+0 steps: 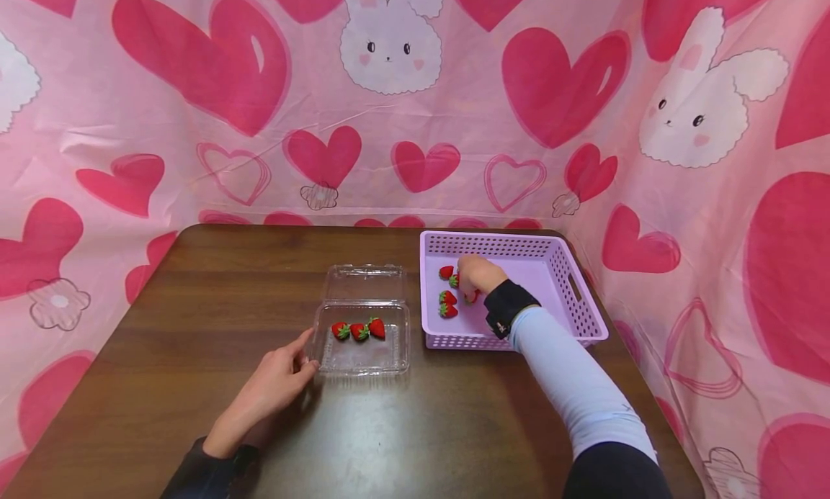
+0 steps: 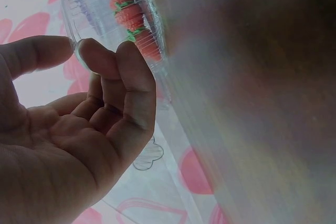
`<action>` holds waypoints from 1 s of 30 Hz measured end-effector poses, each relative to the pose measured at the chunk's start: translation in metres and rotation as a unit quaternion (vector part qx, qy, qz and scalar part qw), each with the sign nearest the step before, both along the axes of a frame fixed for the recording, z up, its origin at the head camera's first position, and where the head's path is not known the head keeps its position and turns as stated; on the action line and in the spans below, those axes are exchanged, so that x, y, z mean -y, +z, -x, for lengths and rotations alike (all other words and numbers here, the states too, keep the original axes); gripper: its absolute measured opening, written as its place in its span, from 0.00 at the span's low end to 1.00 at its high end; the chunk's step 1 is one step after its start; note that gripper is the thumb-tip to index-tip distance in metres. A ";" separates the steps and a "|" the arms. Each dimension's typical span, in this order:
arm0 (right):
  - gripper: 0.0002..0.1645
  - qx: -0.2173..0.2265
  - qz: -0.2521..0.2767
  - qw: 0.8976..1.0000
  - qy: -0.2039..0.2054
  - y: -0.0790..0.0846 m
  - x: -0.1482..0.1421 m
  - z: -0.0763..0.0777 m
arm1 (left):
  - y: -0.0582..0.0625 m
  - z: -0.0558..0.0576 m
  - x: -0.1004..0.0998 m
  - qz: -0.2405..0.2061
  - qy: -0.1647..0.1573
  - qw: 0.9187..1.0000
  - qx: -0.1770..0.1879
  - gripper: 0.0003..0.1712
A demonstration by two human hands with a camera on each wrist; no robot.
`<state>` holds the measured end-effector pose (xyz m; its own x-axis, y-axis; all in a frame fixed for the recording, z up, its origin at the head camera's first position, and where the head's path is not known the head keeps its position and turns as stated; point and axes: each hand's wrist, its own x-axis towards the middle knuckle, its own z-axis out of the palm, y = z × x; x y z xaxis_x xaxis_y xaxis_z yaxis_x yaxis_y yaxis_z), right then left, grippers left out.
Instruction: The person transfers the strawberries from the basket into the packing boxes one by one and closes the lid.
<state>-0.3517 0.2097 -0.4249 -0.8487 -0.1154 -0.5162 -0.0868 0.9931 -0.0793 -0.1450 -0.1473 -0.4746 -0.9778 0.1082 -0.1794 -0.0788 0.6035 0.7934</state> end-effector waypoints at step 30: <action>0.08 0.065 0.061 0.996 0.009 0.005 -0.003 -0.010 | 0.000 -0.001 0.000 -0.003 0.000 1.000 0.009 0.41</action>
